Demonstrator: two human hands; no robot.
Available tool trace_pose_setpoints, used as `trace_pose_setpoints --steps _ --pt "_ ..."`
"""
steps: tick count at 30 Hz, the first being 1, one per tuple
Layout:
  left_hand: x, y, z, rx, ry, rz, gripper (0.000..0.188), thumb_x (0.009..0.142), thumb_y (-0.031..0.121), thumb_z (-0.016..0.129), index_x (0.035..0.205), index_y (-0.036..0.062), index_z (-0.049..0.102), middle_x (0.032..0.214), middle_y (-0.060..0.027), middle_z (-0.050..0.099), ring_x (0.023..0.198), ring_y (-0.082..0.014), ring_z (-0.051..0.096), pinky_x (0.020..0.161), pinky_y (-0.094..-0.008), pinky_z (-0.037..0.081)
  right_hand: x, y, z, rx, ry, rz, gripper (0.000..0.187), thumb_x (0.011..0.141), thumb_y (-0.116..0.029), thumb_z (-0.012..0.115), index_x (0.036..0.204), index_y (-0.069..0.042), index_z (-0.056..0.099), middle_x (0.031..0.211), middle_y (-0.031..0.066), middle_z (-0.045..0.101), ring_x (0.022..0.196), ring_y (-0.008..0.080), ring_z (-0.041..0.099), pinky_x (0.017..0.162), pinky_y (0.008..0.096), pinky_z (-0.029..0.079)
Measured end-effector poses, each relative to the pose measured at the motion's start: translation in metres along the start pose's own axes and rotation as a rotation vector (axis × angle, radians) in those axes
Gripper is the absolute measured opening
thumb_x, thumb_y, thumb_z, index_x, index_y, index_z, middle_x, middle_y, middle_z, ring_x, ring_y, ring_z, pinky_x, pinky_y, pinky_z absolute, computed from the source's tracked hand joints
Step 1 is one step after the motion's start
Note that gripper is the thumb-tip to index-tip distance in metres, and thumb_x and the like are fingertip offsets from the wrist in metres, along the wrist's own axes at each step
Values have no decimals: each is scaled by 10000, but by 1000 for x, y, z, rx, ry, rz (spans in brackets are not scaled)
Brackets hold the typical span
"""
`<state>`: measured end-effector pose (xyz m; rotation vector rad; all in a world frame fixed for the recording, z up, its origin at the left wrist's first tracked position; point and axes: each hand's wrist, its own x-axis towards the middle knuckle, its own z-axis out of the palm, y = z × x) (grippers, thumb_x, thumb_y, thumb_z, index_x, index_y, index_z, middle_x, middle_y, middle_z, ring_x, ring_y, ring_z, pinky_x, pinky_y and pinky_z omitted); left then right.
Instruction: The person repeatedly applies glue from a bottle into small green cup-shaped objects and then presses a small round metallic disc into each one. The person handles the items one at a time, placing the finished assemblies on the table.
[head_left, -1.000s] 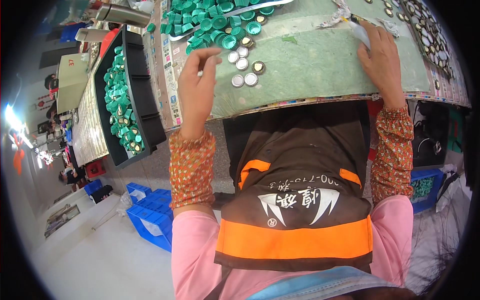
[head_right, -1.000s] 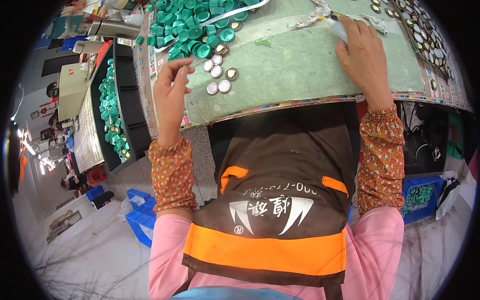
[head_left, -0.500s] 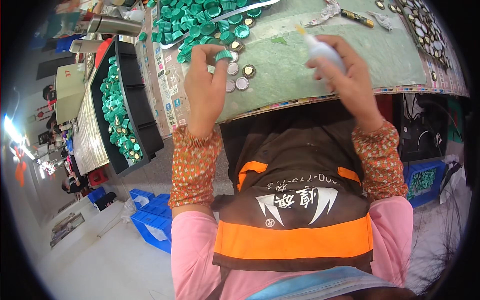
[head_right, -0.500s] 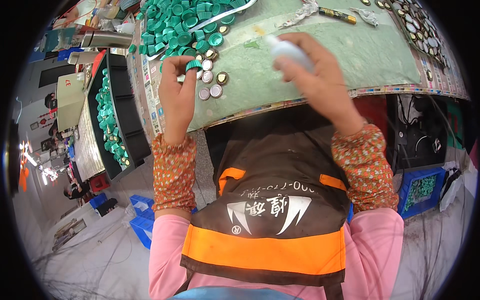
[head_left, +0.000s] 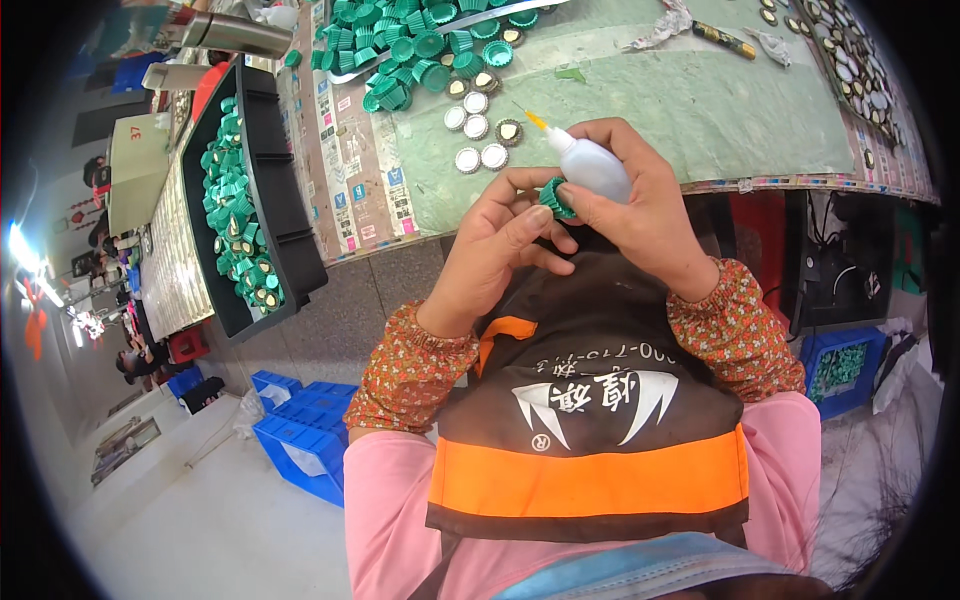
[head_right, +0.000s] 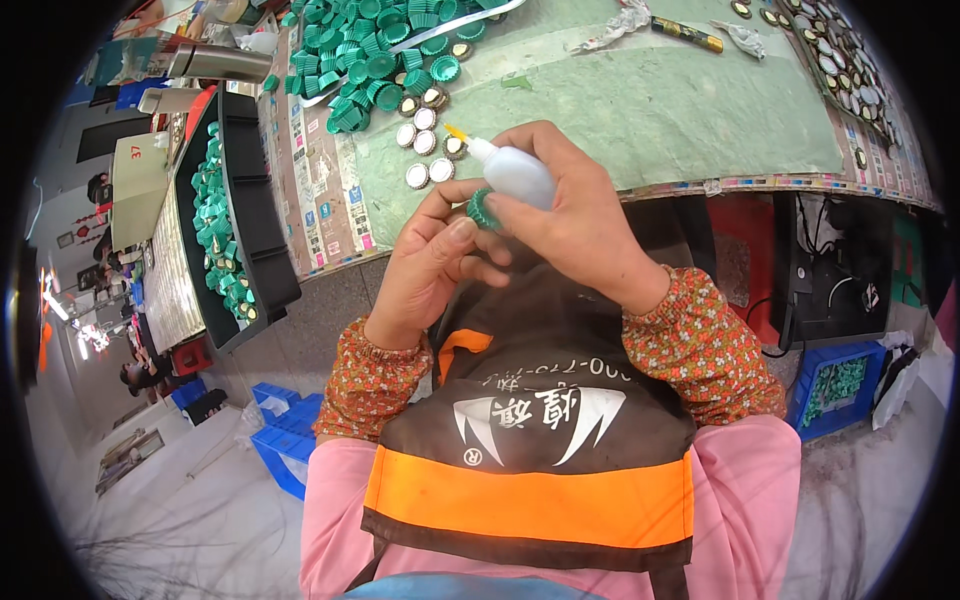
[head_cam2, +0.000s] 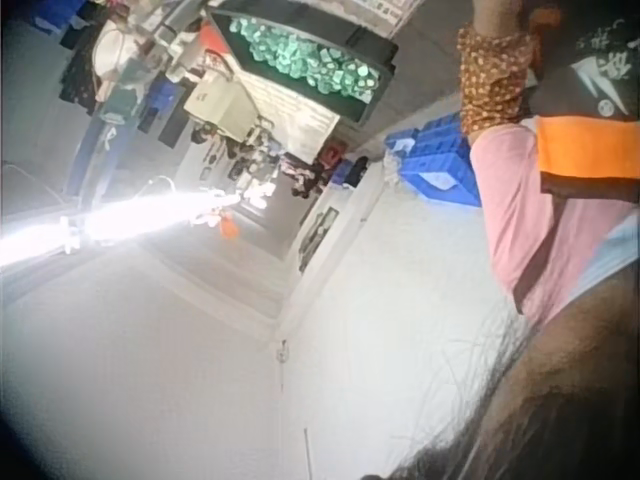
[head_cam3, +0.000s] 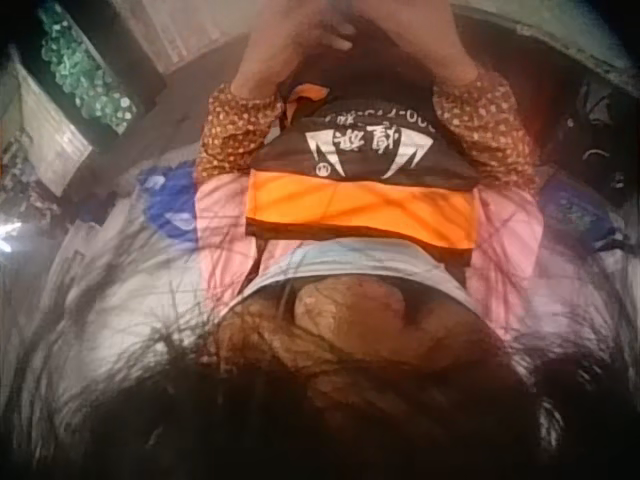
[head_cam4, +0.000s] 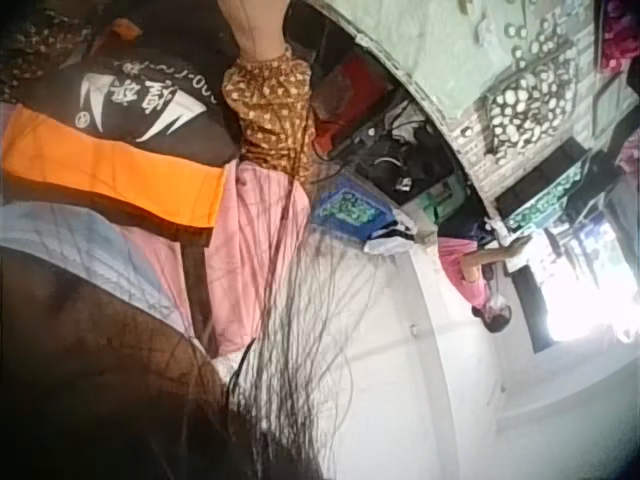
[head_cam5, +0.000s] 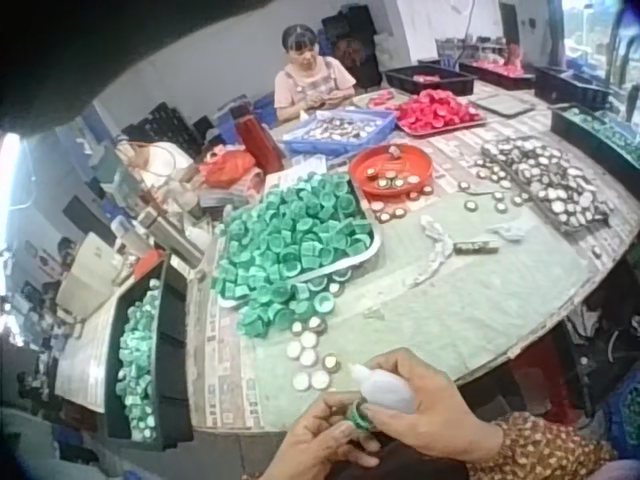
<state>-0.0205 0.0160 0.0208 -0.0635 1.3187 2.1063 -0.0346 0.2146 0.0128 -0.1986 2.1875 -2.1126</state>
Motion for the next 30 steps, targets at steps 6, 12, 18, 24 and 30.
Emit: trace_pose_setpoints --steps 6,12,18,24,30 --pt "-5 -8 -2 -63 14 14 422 1024 206 571 1390 45 435 1109 -114 615 953 -191 656 770 -355 635 -7 -9 10 -204 36 -130 364 874 -106 687 1199 -43 536 1003 165 682 900 249 715 736 366 553" --pt "-5 -7 -15 -344 -14 40 500 1040 240 511 1469 19 376 1198 -163 631 961 -189 652 790 -331 630 -9 -7 -6 -81 -4 -213 338 905 -123 696 1196 -12 566 997 119 680 851 186 682 719 314 532" --pt "-9 -10 -25 -408 -14 54 585 1028 217 539 1524 6 313 1256 -190 620 962 -185 650 793 -325 637 -20 -14 -20 -161 -91 -296 308 871 -102 731 1138 -11 608 952 94 665 780 158 662 677 270 507" --pt "-11 -13 -26 -377 -1 46 585 1015 199 568 1513 -6 338 1297 -213 597 952 -175 653 798 -321 638 -28 -14 -21 -250 -140 -378 319 804 -58 778 1077 15 630 992 129 671 785 211 674 681 298 511" --pt "-11 -14 -24 -318 7 36 568 1015 208 574 1502 3 367 1329 -233 586 945 -165 656 807 -321 636 -26 -14 -16 -297 -146 -455 293 796 -60 786 1039 7 637 863 134 671 694 268 676 622 329 507"
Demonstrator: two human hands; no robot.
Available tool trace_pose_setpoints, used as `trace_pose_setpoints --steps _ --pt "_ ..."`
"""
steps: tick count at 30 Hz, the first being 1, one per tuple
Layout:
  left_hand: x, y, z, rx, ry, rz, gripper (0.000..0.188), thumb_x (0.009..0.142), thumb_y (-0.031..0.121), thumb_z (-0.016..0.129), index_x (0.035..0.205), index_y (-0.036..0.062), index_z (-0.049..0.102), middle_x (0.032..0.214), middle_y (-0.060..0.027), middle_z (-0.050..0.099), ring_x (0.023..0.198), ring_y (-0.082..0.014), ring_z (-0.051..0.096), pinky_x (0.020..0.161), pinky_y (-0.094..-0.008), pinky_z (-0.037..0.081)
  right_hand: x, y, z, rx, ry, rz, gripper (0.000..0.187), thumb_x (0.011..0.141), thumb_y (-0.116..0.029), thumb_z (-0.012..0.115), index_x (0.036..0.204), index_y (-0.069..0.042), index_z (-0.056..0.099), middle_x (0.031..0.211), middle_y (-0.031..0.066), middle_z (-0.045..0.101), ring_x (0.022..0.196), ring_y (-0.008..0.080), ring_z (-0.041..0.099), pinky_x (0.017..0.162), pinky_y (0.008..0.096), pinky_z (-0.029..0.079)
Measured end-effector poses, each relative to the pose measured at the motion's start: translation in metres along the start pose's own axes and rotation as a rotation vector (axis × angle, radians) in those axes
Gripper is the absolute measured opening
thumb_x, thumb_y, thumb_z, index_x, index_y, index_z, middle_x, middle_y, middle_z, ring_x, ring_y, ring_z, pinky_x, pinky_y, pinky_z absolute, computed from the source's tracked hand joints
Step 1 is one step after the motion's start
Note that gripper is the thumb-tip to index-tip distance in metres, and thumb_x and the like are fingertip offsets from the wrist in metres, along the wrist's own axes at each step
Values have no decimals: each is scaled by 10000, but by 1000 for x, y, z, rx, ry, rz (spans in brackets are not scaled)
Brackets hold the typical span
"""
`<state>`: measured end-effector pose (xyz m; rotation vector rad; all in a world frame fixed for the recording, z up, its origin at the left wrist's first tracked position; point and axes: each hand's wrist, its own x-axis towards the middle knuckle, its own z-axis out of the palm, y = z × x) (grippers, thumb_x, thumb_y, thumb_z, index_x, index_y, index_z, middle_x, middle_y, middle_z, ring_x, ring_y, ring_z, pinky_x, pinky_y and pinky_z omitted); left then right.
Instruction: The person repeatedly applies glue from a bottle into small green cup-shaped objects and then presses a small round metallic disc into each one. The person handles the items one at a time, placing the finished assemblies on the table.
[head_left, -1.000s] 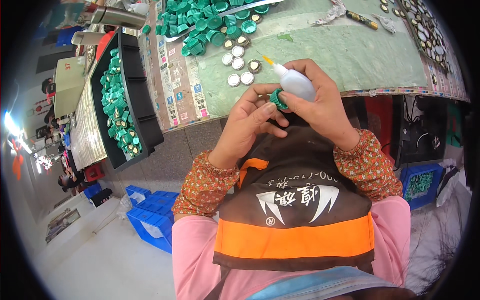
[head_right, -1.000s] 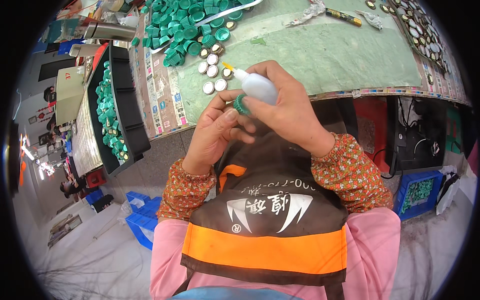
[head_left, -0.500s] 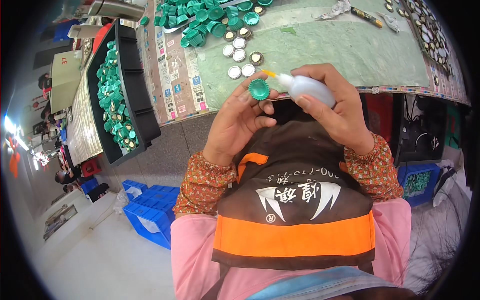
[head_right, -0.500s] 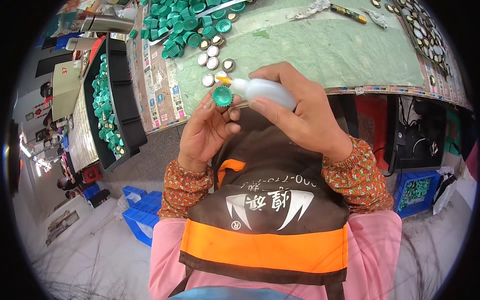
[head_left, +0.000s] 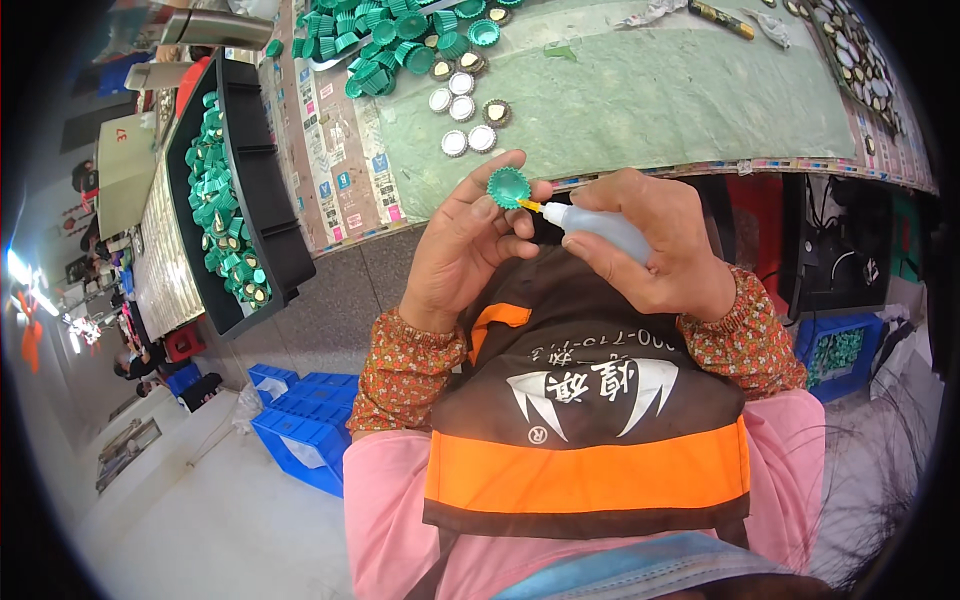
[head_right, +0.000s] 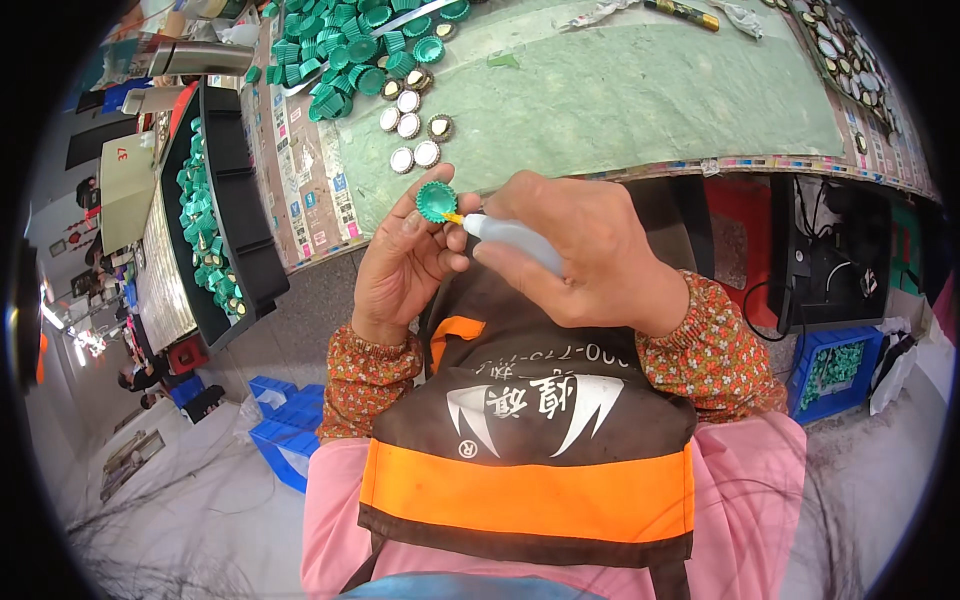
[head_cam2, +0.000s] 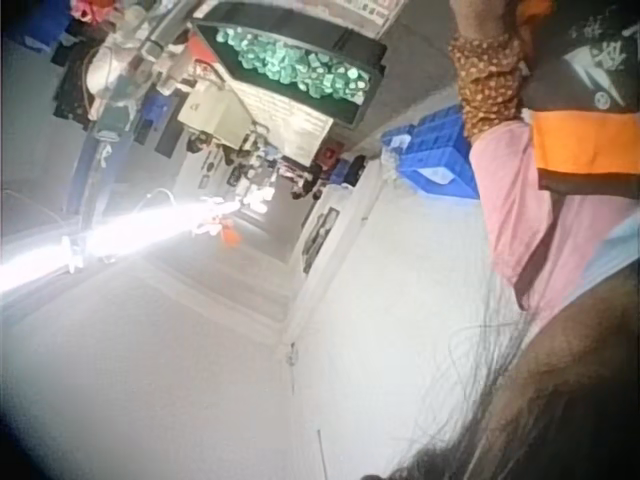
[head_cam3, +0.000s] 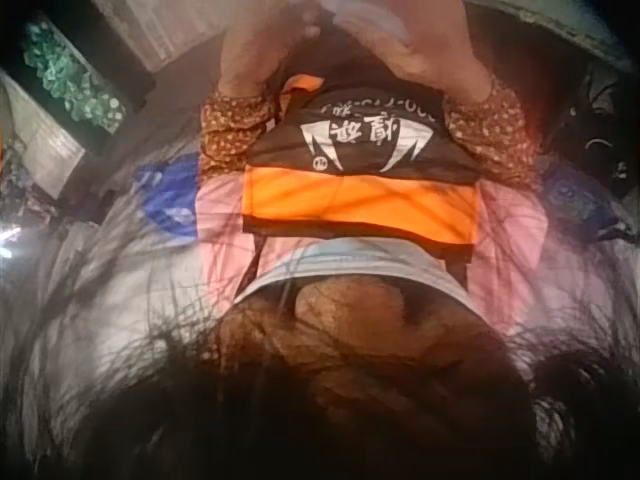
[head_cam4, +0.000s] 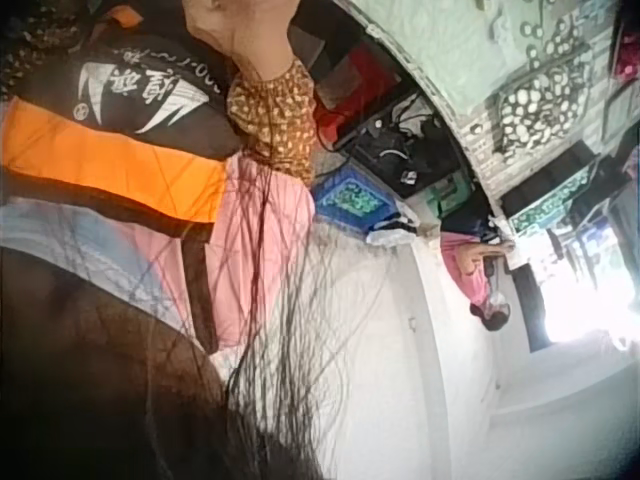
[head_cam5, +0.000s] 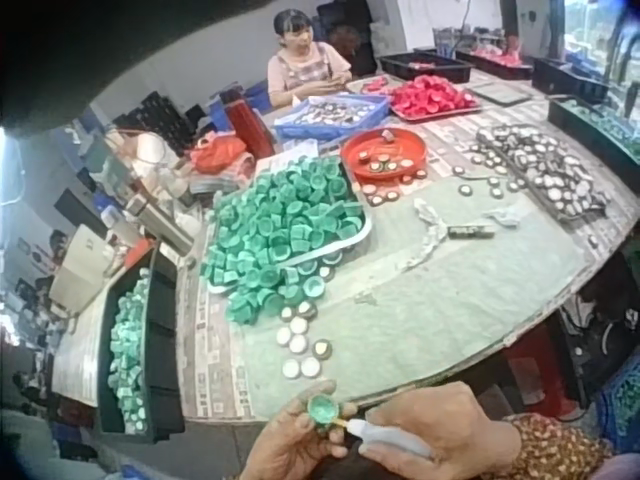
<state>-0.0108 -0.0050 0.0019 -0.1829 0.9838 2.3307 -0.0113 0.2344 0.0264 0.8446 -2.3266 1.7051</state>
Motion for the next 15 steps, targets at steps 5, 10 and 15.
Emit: trace_pose_setpoints --steps 5,10,15 --pt "0 -2 0 21 -4 -9 569 1012 213 583 1502 14 373 1338 -237 586 949 -169 656 808 -325 633 1 1 3 -26 -2 -33 278 801 -68 787 1019 11 634 837 135 663 686 283 670 603 341 500" --pt "-1 -3 -1 30 -2 -11 552 1016 207 577 1497 16 384 1342 -237 586 951 -170 655 809 -330 632 0 1 5 -31 0 -32 257 810 -70 783 1002 7 630 802 124 638 659 288 647 581 345 481" --pt "-1 -7 -2 11 11 -18 535 1014 197 576 1480 1 399 1331 -226 591 946 -171 653 801 -327 633 -2 2 6 -33 -7 -15 247 815 -70 779 996 3 627 781 120 622 642 287 635 570 348 470"
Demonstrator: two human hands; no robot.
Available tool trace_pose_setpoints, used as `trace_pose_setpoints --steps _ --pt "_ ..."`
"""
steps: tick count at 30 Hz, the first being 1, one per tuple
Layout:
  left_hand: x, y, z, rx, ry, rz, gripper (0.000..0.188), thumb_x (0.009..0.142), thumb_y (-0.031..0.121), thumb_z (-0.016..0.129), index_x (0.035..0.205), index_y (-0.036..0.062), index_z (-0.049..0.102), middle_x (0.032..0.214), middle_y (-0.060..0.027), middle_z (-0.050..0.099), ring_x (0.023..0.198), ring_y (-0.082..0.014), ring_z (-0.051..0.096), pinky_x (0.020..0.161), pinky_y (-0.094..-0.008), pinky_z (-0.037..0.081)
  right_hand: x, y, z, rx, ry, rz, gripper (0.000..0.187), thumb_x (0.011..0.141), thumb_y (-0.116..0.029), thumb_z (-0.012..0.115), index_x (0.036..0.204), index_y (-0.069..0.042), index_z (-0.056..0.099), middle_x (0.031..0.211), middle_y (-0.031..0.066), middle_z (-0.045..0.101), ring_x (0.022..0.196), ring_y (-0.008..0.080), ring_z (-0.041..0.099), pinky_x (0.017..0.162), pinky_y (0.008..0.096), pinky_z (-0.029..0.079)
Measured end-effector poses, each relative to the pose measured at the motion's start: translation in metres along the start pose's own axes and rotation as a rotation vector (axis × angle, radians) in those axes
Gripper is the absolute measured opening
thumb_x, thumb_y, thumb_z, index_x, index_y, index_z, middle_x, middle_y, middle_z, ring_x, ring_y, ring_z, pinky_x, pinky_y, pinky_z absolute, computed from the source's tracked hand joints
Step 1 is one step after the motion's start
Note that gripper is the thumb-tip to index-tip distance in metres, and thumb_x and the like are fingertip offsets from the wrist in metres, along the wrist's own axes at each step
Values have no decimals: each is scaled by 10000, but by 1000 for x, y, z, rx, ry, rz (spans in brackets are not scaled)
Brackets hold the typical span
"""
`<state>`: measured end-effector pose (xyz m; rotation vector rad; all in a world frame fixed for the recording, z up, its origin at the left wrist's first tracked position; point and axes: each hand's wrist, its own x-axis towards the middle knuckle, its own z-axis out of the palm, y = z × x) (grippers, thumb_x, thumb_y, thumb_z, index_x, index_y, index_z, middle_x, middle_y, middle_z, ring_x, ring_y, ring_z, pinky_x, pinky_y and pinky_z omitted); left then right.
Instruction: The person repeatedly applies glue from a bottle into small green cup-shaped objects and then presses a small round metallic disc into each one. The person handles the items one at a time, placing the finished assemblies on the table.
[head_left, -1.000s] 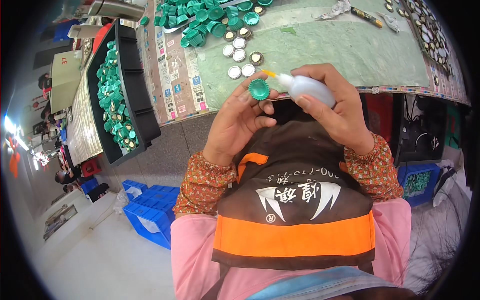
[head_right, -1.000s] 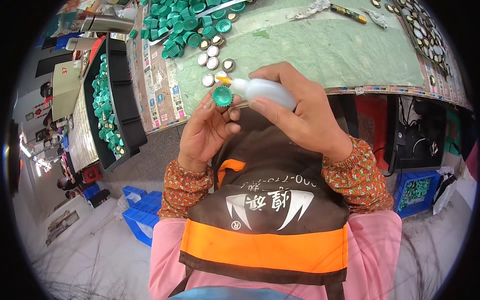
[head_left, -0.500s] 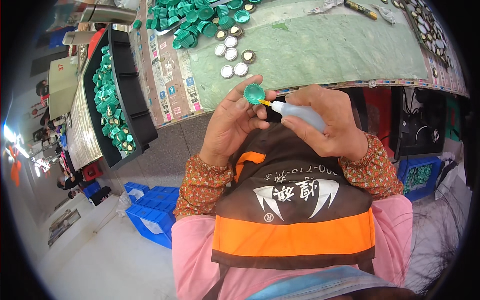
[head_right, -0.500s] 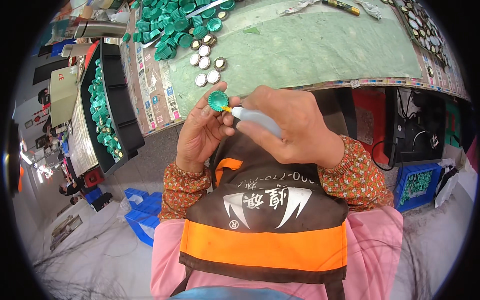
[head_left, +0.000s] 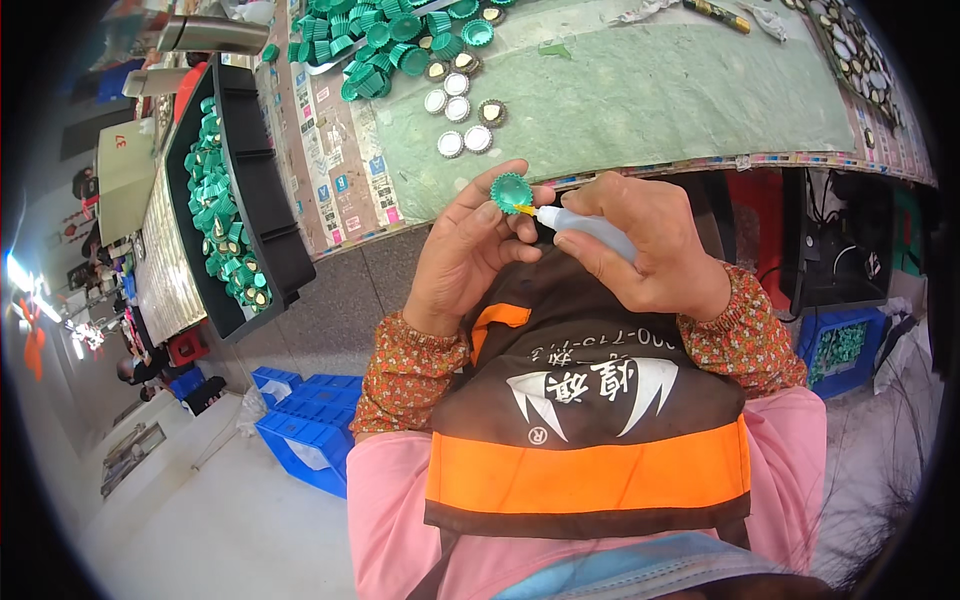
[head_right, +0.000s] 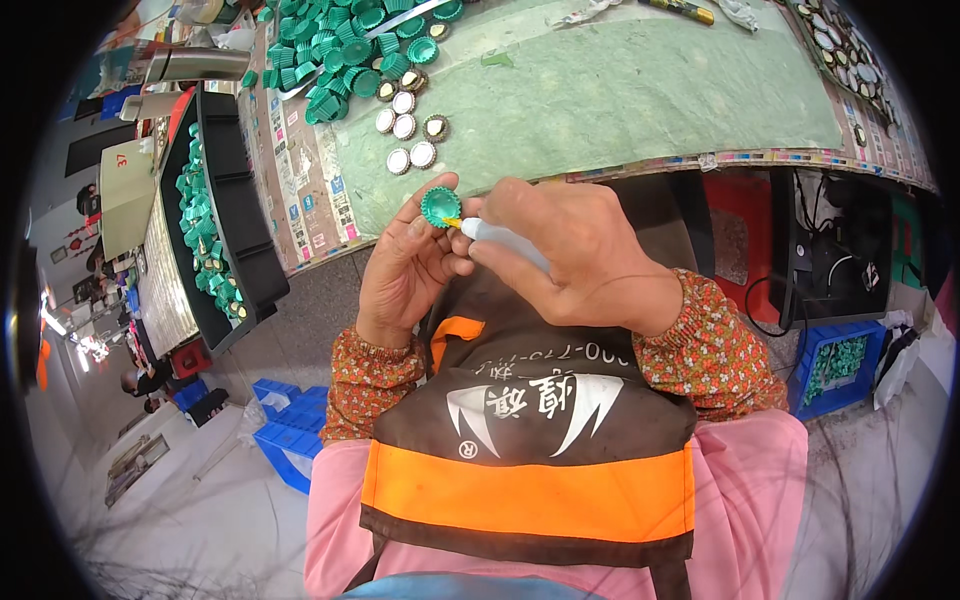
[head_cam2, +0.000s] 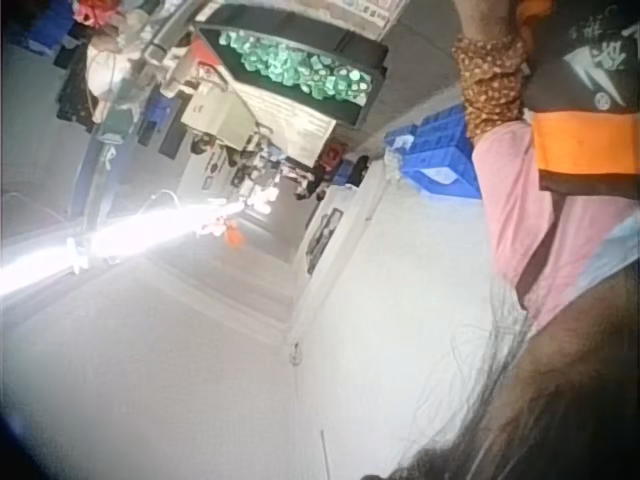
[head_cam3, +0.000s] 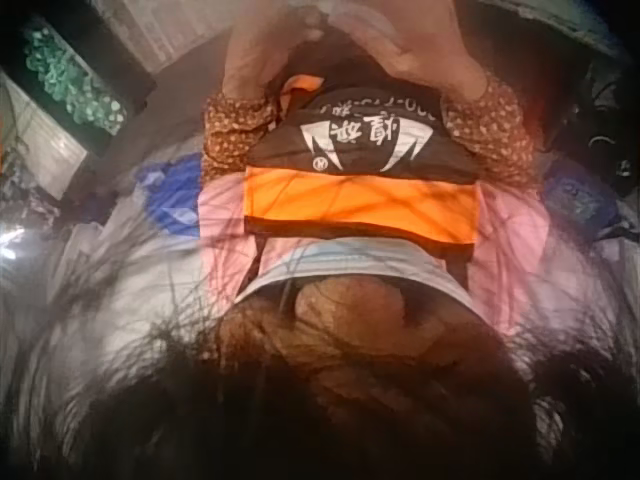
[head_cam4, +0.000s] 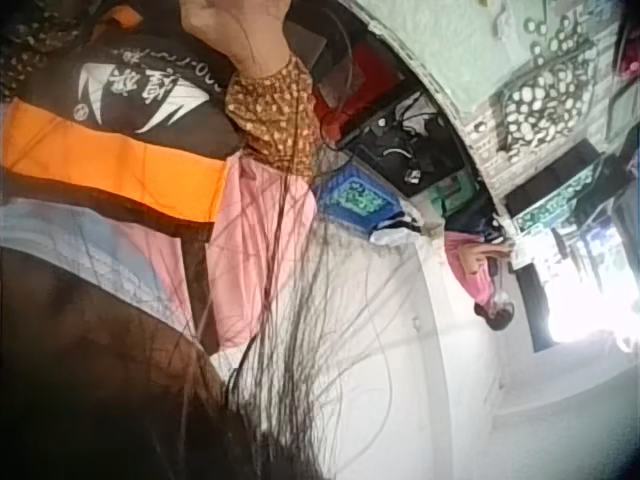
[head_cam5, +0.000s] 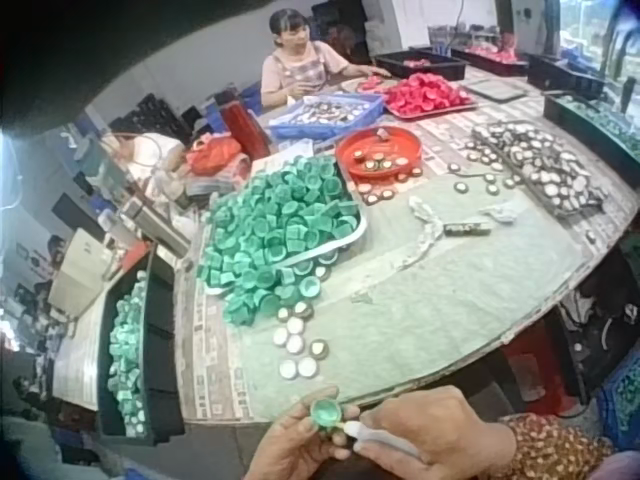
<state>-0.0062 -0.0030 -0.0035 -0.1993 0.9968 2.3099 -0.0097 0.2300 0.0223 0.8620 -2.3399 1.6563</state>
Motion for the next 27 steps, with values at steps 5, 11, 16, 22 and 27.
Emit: trace_pose_setpoints --steps 5,11,16,22,27 --pt "-3 -5 1 -35 25 -23 470 1035 235 539 1418 -20 444 1176 -165 630 927 -168 651 776 -322 637 -2 0 -2 30 -5 82 201 850 -128 739 984 -52 610 833 118 673 695 318 660 613 366 503" --pt "-11 -5 -4 -110 73 -61 398 1058 295 489 1316 -8 509 1081 -134 642 894 -163 653 766 -322 636 -1 -2 -9 172 63 253 216 873 -124 748 1004 -38 599 815 97 668 709 198 679 635 295 503" --pt "-13 7 2 79 157 -35 334 1049 250 510 1279 9 519 1090 -137 645 905 -165 656 782 -329 632 -4 14 -14 307 238 377 248 894 -146 752 1055 -22 611 932 36 657 820 78 600 723 242 489" --pt "-13 15 14 400 245 92 355 999 111 572 1333 23 487 1168 -144 645 988 -165 653 826 -331 619 -1 36 -41 285 411 436 257 932 -170 730 1112 -21 624 1000 15 652 881 70 591 779 231 483" --pt "-12 16 20 547 247 188 379 974 45 578 1340 50 482 1226 -142 625 1040 -159 633 888 -341 597 3 60 -63 88 485 340 263 955 -187 706 1131 -9 624 1009 23 659 899 84 593 803 245 482"
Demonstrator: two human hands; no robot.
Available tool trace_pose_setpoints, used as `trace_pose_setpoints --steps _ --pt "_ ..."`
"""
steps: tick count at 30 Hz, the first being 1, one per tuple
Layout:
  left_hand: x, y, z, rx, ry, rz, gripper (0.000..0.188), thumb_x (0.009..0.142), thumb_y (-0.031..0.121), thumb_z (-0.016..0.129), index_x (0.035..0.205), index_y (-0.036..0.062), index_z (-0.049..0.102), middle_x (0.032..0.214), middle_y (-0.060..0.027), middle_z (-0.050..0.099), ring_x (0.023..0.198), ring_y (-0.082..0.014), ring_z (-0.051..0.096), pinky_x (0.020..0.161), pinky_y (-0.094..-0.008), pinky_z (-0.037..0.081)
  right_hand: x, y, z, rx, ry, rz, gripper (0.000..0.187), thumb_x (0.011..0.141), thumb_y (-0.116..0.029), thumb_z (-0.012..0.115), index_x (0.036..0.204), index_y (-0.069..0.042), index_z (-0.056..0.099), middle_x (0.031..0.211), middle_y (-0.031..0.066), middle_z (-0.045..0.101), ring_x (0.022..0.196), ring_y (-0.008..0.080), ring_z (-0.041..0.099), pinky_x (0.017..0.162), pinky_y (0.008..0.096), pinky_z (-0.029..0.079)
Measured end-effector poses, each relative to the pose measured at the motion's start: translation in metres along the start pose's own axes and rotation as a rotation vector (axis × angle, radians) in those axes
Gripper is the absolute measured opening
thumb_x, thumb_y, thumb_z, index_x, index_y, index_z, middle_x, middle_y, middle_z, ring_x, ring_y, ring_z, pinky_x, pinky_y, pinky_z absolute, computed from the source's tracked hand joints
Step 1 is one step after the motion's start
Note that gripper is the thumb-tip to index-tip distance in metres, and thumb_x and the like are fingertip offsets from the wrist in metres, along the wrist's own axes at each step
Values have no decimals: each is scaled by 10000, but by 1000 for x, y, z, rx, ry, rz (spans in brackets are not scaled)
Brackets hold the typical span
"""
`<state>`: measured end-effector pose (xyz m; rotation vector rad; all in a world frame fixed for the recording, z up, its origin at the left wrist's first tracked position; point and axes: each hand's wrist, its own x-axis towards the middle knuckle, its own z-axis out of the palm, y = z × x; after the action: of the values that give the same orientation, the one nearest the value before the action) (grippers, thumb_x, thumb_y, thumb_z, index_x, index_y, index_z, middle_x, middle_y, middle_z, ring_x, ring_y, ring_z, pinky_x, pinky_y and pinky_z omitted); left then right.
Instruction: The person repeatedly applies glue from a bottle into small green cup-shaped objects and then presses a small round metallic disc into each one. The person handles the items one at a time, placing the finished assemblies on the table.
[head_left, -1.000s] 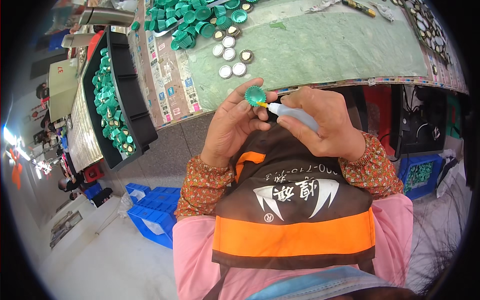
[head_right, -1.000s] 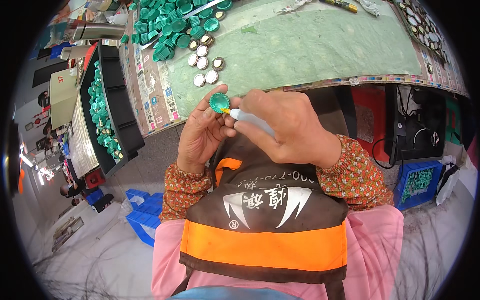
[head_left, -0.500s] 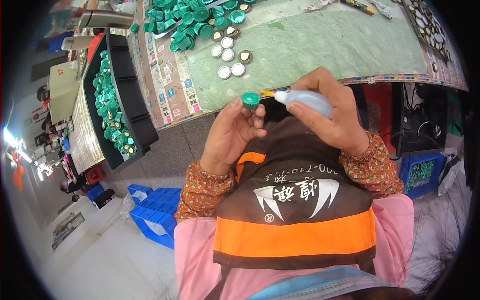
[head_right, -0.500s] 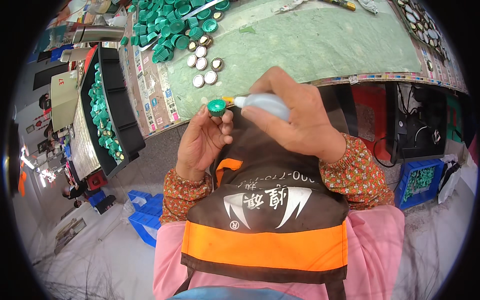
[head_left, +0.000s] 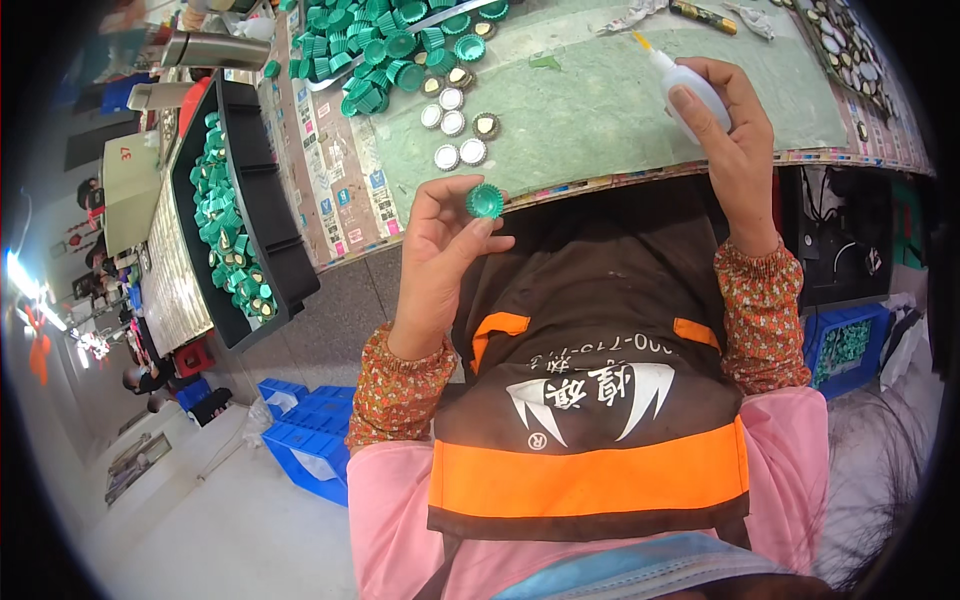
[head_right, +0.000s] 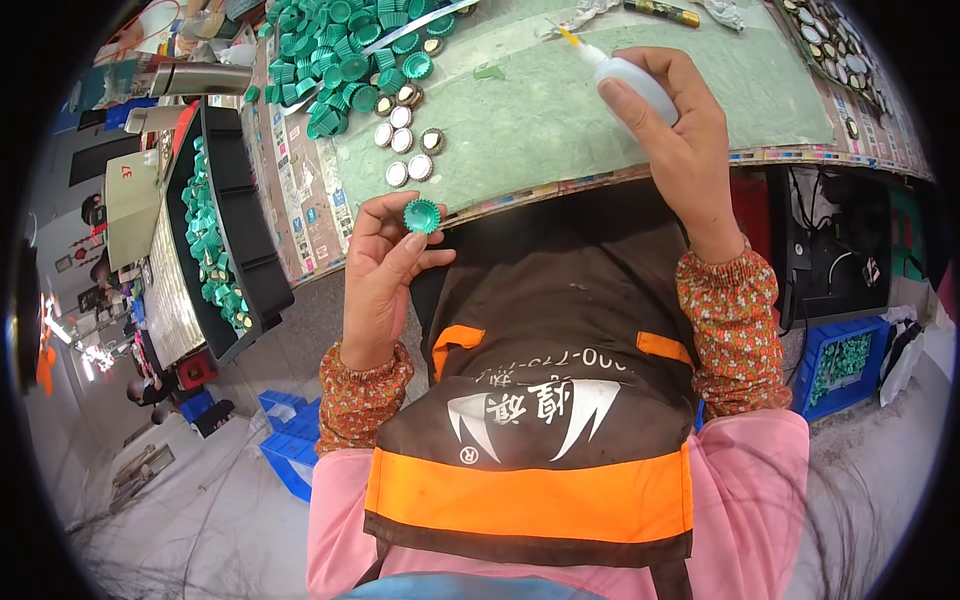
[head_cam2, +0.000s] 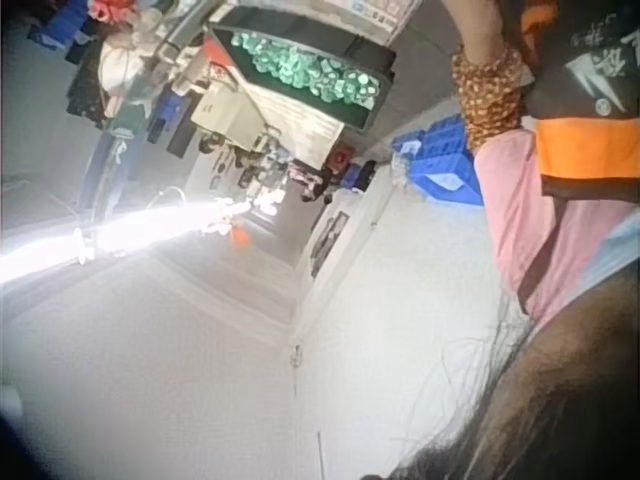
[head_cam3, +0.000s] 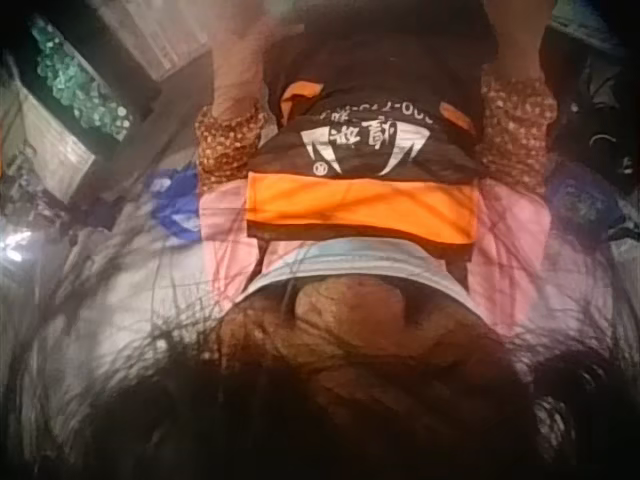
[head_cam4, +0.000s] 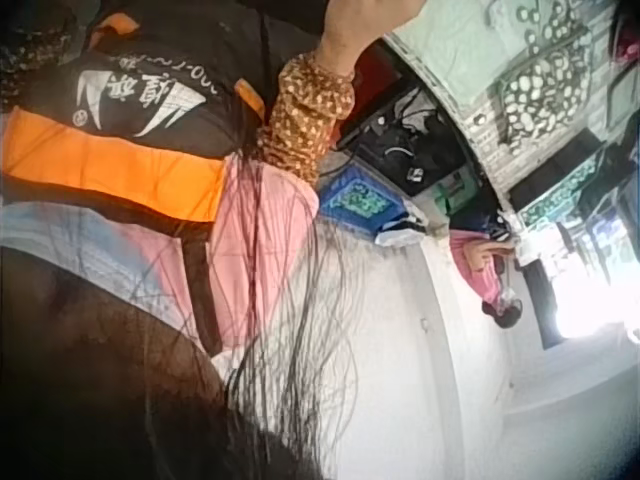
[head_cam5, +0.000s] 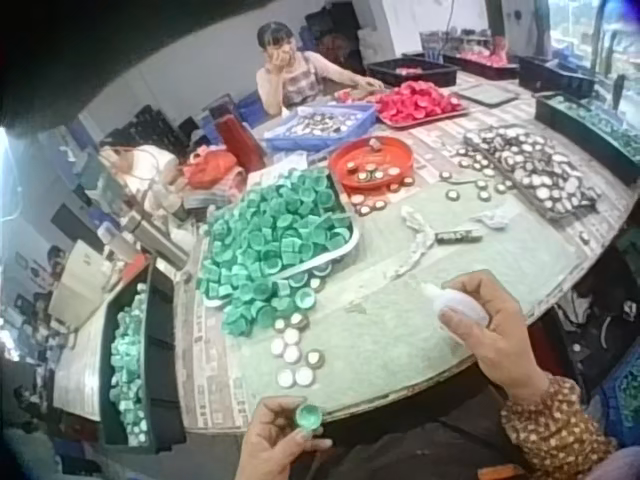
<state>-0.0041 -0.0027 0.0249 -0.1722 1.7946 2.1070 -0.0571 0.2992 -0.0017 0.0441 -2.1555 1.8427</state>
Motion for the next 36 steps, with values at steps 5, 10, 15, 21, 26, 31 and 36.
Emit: trace_pose_setpoints --steps 5,10,15,21,26,31,36 --pt "2 5 3 1 -16 103 382 962 15 571 1329 49 468 1297 -157 586 1053 -163 626 898 -350 595 18 17 -13 -271 29 -59 280 973 -217 664 1169 -23 619 1028 58 667 945 146 612 851 295 483" --pt "6 13 3 -29 -44 172 387 959 10 568 1329 49 458 1322 -175 571 1042 -171 629 898 -356 598 37 25 -22 -602 24 -124 288 982 -233 624 1190 -35 620 1053 112 672 1002 226 623 904 347 474" --pt "8 15 -2 -103 -32 156 412 973 45 571 1365 41 444 1326 -198 565 1033 -183 633 889 -364 603 52 47 -27 -717 80 -263 300 971 -281 612 1173 -60 622 1037 144 664 977 353 586 859 446 462" --pt "6 12 -19 -176 17 156 448 1011 127 533 1425 12 404 1313 -212 574 1027 -193 635 872 -364 613 53 29 -20 -1148 225 -419 277 952 -286 641 1153 -96 650 1023 127 655 991 345 591 856 462 451" --pt "8 11 -28 -250 57 167 442 1030 160 509 1434 15 407 1284 -191 596 1007 -172 637 857 -347 612 49 16 26 -711 -41 -496 225 873 -214 705 1083 -138 685 1028 110 637 992 318 571 840 456 432" --pt "5 13 -26 -222 53 170 472 1032 193 499 1449 -1 395 1283 -199 589 1006 -184 627 854 -343 613 22 0 106 -549 -363 -465 216 813 -114 659 1024 -142 694 939 98 580 954 316 544 799 467 435" --pt "1 9 -28 -199 44 148 475 1035 201 493 1447 -13 392 1272 -202 595 1002 -177 628 852 -336 611 22 7 124 -593 -458 -497 238 779 -71 622 1009 -106 676 967 97 564 969 324 528 790 478 432"
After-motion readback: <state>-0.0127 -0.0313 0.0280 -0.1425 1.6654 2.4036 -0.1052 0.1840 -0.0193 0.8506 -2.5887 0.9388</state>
